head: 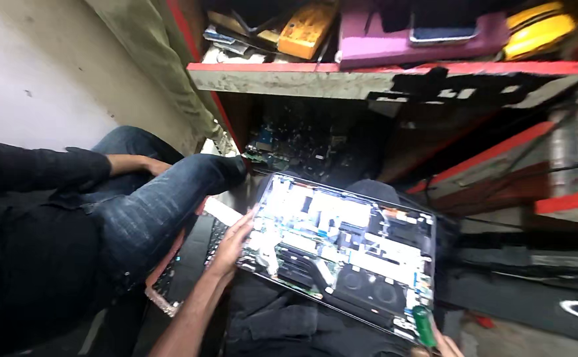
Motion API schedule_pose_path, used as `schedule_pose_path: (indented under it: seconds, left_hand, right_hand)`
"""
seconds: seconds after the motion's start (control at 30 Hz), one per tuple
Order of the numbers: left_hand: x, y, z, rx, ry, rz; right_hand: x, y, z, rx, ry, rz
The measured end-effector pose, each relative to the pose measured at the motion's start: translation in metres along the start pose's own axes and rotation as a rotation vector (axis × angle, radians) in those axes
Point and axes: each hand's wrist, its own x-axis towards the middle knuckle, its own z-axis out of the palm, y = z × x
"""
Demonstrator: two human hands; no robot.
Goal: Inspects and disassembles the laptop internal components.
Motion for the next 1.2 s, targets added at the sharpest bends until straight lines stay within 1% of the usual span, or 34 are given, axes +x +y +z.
schedule_pose_path:
  seconds: [0.07, 0.13, 0.23, 0.3, 0.37, 0.4, 0.47, 0.5, 0.53, 0.57, 0.63, 0.7, 0.73, 0.8, 0.9, 1.0, 1.2]
  left_hand:
    - [-0.008, 0.004, 0.007, -0.049, 0.067, -0.008]
    - [-0.016, -0.001, 0.010, -0.154, 0.135, -0.015]
    - [-0.026, -0.011, 0.003, -0.265, 0.179, -0.032]
    - [-0.028, -0.009, -0.002, -0.202, 0.196, -0.040]
    - [-0.029, -0.002, -0.011, -0.009, 0.245, -0.017]
    - [-0.032, 0.001, -0.019, 0.099, 0.274, 0.042]
    - [-0.038, 0.012, -0.024, 0.318, 0.447, 0.250]
    - [-0.044, 0.022, -0.019, 0.422, 0.529, 0.376]
    - [-0.049, 0.032, -0.008, 0.534, 0.561, 0.508]
    - [-0.055, 0.040, 0.007, 0.633, 0.527, 0.627]
    - [-0.067, 0.044, 0.047, 0.786, 0.325, 0.768]
    - [-0.072, 0.030, 0.094, 0.874, 0.116, 0.847]
    - [-0.073, 0.019, 0.114, 0.905, 0.039, 0.878]
    - [-0.072, 0.004, 0.142, 0.926, -0.054, 0.910]
    - [-0.067, -0.006, 0.164, 0.905, -0.112, 0.933]
    - [-0.066, -0.007, 0.171, 0.897, -0.125, 0.944]
    - [-0.074, -0.011, 0.171, 0.902, -0.031, 0.958]
  right_hand:
    - [0.005, -0.005, 0.001, -0.003, 0.031, 0.012]
    - [0.016, -0.004, 0.005, -0.010, 0.057, 0.002]
    - [0.028, 0.005, 0.007, -0.046, 0.020, -0.032]
    - [0.026, 0.009, 0.009, -0.041, 0.036, -0.033]
    - [0.021, 0.005, 0.006, 0.025, 0.082, -0.007]
    - [0.018, 0.001, 0.002, 0.075, 0.107, 0.027]
    - [0.014, -0.010, -0.003, 0.184, 0.129, 0.101]
    - [0.013, -0.015, -0.004, 0.218, 0.126, 0.123]
    - [0.013, -0.019, -0.005, 0.228, 0.103, 0.139]
    - [0.014, -0.022, -0.005, 0.224, 0.074, 0.150]
    - [0.017, -0.023, -0.004, 0.204, 0.023, 0.144]
    - [0.022, -0.022, -0.006, 0.165, -0.025, 0.110]
    - [0.027, -0.021, -0.010, 0.135, -0.067, 0.085]
    - [0.035, -0.018, -0.016, 0.084, -0.136, 0.037]
    - [0.038, -0.017, -0.019, 0.059, -0.146, 0.013]
    - [0.039, -0.020, -0.022, 0.032, -0.166, 0.003]
    - [0.040, -0.030, -0.030, -0.069, -0.251, -0.027]
